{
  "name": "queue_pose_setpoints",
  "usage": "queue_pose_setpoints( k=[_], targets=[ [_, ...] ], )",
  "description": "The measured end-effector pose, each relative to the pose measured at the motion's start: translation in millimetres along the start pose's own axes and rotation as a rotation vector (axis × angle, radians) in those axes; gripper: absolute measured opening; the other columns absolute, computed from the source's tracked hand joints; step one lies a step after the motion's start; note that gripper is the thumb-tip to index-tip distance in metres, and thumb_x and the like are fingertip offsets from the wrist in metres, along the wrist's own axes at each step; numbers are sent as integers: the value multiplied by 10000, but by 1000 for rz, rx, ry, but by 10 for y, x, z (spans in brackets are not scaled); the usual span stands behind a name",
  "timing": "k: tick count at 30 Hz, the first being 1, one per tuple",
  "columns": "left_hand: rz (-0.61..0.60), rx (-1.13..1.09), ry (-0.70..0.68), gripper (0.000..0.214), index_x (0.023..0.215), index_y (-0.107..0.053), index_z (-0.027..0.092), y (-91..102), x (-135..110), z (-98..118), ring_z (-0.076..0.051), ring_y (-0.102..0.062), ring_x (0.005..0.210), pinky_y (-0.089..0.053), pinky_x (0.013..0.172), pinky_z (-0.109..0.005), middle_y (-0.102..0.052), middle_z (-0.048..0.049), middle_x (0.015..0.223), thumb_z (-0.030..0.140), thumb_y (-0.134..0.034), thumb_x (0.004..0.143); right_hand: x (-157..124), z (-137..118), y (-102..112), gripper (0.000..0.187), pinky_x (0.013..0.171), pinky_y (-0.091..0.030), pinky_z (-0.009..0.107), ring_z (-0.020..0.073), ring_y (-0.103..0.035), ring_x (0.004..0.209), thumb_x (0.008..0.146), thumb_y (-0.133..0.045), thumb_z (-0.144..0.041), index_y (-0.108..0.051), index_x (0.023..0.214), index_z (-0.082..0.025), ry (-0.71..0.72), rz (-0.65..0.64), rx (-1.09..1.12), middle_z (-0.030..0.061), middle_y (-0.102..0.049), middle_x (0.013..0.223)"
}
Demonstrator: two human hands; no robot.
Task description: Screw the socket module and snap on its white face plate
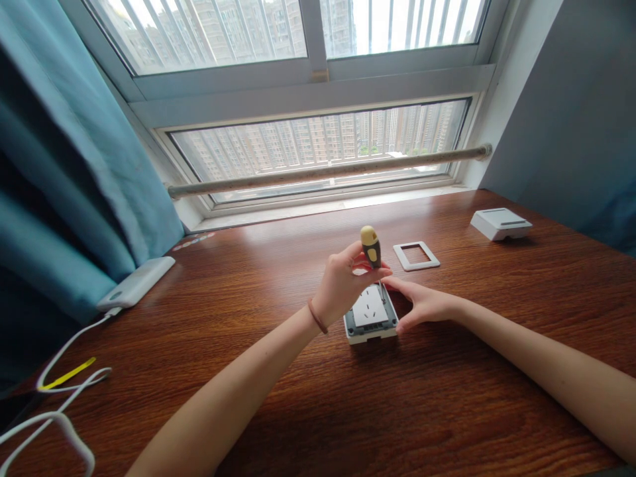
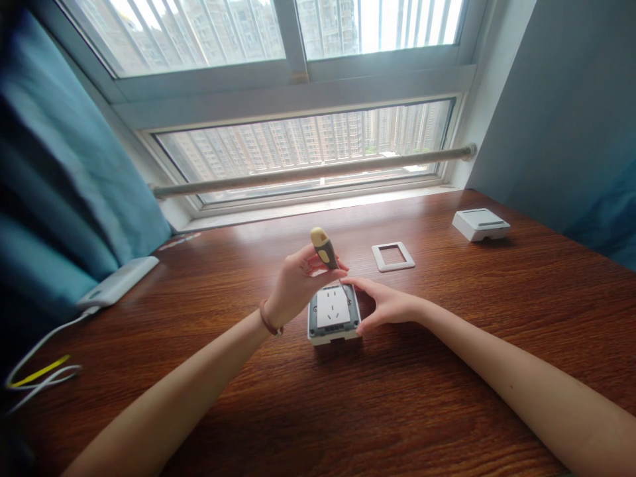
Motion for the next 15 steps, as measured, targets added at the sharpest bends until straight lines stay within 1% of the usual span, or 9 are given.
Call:
queue_pose_setpoints(
  k=[6, 11, 13, 15],
  targets=[
    [-11, 14, -31, 215, 844, -588, 142, -8, 3, 24, -156, -641, 785, -557, 712, -280, -649, -63, 872, 248, -693, 689, -2, -36, 9, 933, 1069, -225, 452, 283, -314, 1276, 597, -788, -332, -284, 1370, -197, 23, 8, -14, 115, -324, 1405],
    [-94, 34, -29, 234, 877, -612, 128, -27, 27, 51, -172, -649, 784, -561, 741, -309, -649, -70, 862, 247, -692, 692, -4, -33, 5, 956, 1078, -205, 445, 288, -289, 1290, 585, -794, -339, -276, 1376, -199, 25, 5, -5, 113, -309, 1415],
    [-116, 2, -17, 259, 917, -605, 122, -15, 38, 60, -182, -653, 793, -565, 735, -315, -656, -75, 853, 243, -682, 702, -5, -26, 4, 954, 1078, -207, 444, 286, -290, 1289, 586, -792, -342, -274, 1377, -209, 21, 5, 4, 107, -310, 1415],
    [-166, -39, -15, 274, 973, -587, 121, -37, 41, 81, -190, -655, 820, -566, 745, -323, -664, -79, 849, 224, -654, 728, -9, -10, 13, 959, 1079, -199, 449, 289, -288, 1290, 578, -795, -347, -278, 1375, -219, 10, 17, -6, 102, -311, 1415]
  ],
)
Point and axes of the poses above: each hand's wrist, its own x-axis towards the middle knuckle, its own y-axis out of the back of the hand, z = x × y, the point moved 10 cm from there along x, towards the middle knuckle
